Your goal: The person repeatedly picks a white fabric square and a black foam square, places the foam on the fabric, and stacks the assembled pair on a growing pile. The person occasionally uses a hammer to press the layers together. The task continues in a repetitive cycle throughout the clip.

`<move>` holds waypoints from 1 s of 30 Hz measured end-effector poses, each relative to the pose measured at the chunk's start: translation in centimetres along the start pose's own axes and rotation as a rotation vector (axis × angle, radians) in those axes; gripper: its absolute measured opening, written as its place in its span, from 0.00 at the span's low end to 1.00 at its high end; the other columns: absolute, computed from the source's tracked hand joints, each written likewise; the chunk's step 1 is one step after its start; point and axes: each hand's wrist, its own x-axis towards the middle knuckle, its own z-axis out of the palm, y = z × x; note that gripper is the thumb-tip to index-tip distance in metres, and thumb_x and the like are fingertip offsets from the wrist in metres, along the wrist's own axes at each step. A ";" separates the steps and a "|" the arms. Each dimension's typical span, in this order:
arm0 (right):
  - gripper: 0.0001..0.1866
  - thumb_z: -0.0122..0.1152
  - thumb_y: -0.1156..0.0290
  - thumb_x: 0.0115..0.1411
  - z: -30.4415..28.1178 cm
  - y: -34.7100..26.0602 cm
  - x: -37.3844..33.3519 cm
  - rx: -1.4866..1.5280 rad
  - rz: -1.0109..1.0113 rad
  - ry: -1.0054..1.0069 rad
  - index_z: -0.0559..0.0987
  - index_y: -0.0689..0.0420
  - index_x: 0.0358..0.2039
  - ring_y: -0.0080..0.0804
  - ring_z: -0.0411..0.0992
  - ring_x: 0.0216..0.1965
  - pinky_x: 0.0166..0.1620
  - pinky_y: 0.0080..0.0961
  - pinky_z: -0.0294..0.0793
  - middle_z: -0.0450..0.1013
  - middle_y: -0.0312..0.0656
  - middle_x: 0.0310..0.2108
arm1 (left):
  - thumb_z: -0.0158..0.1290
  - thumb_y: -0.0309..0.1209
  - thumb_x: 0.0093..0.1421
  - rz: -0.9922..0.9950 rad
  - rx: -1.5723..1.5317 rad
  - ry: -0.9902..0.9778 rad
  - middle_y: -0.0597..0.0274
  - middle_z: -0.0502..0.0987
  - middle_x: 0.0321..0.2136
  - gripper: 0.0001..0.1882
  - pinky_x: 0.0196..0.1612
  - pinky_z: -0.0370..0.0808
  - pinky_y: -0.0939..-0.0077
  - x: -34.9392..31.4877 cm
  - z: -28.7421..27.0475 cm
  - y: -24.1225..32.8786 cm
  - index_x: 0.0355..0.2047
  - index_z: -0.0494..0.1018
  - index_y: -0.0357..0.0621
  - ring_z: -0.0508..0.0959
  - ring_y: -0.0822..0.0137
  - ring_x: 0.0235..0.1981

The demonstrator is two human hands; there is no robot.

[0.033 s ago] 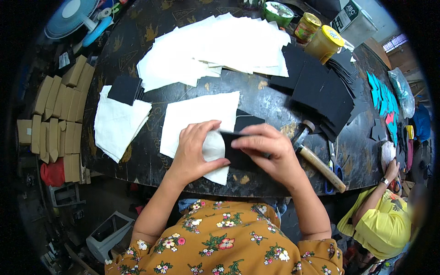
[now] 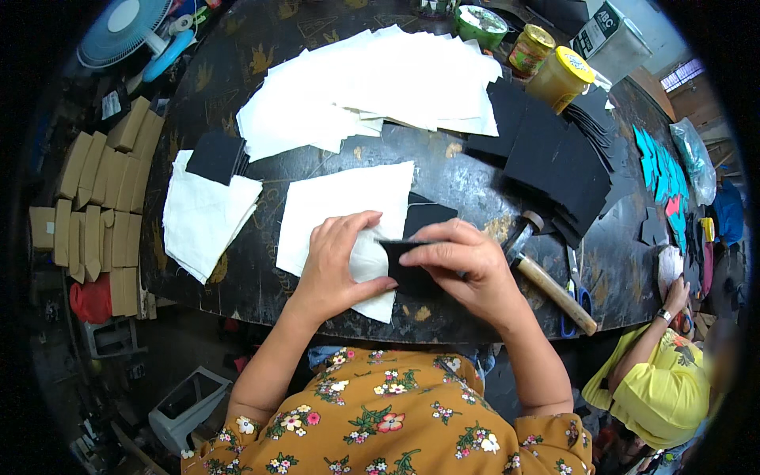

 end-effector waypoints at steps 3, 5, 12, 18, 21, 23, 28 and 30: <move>0.19 0.71 0.86 0.56 -0.1 0.1 0.5 0.035 0.144 0.061 0.90 0.54 0.48 0.39 0.82 0.47 0.48 0.32 0.82 0.82 0.44 0.46 | 0.76 0.45 0.47 0.002 0.004 0.005 0.55 0.75 0.62 0.50 0.68 0.63 0.51 0.2 0.0 -0.1 0.69 0.67 0.48 0.72 0.50 0.64; 0.18 0.68 0.85 0.60 0.0 0.9 1.3 0.000 0.214 0.122 0.89 0.56 0.50 0.38 0.82 0.47 0.50 0.31 0.81 0.82 0.46 0.45 | 0.77 0.45 0.46 0.027 0.015 0.019 0.55 0.76 0.61 0.50 0.67 0.64 0.51 0.5 0.0 -0.3 0.69 0.68 0.49 0.73 0.50 0.63; 0.21 0.68 0.84 0.61 0.6 2.1 2.0 -0.050 0.249 0.054 0.87 0.56 0.54 0.41 0.81 0.48 0.50 0.33 0.80 0.79 0.48 0.48 | 0.75 0.45 0.50 0.082 0.060 -0.028 0.58 0.76 0.59 0.42 0.66 0.64 0.50 0.6 0.0 -0.6 0.66 0.76 0.58 0.73 0.52 0.61; 0.19 0.71 0.78 0.57 0.8 1.5 2.8 -0.531 -0.008 0.052 0.86 0.57 0.50 0.50 0.74 0.59 0.60 0.41 0.73 0.75 0.49 0.56 | 0.73 0.45 0.52 0.115 0.110 -0.063 0.57 0.75 0.59 0.34 0.65 0.64 0.51 1.1 -0.6 0.0 0.61 0.81 0.59 0.72 0.52 0.61; 0.20 0.71 0.73 0.58 0.8 1.3 3.8 -0.556 -0.147 -0.051 0.83 0.57 0.52 0.49 0.73 0.59 0.63 0.45 0.70 0.76 0.46 0.56 | 0.72 0.43 0.53 0.112 0.091 -0.102 0.57 0.74 0.59 0.33 0.65 0.64 0.51 1.2 -1.3 0.4 0.60 0.80 0.52 0.72 0.52 0.61; 0.22 0.71 0.74 0.58 0.8 1.2 4.4 -0.502 -0.054 -0.203 0.81 0.56 0.54 0.48 0.74 0.59 0.64 0.45 0.70 0.76 0.46 0.57 | 0.72 0.43 0.53 0.104 0.057 -0.144 0.57 0.74 0.59 0.33 0.64 0.64 0.52 1.6 -2.1 0.4 0.59 0.79 0.47 0.71 0.53 0.61; 0.35 0.76 0.68 0.60 -3.0 2.1 6.2 -0.125 0.016 -0.240 0.76 0.56 0.68 0.52 0.80 0.55 0.61 0.44 0.77 0.81 0.52 0.54 | 0.70 0.36 0.59 0.013 -0.122 0.009 0.47 0.82 0.49 0.25 0.56 0.79 0.57 8.3 -5.8 -3.3 0.53 0.80 0.39 0.83 0.49 0.52; 0.33 0.74 0.72 0.62 -4.4 3.7 8.3 -0.193 -0.016 -0.061 0.75 0.57 0.68 0.48 0.81 0.57 0.62 0.40 0.78 0.81 0.54 0.55 | 0.70 0.36 0.60 -0.131 -0.039 0.213 0.46 0.86 0.45 0.23 0.53 0.82 0.59 14.3 -7.4 -6.1 0.52 0.81 0.37 0.86 0.50 0.47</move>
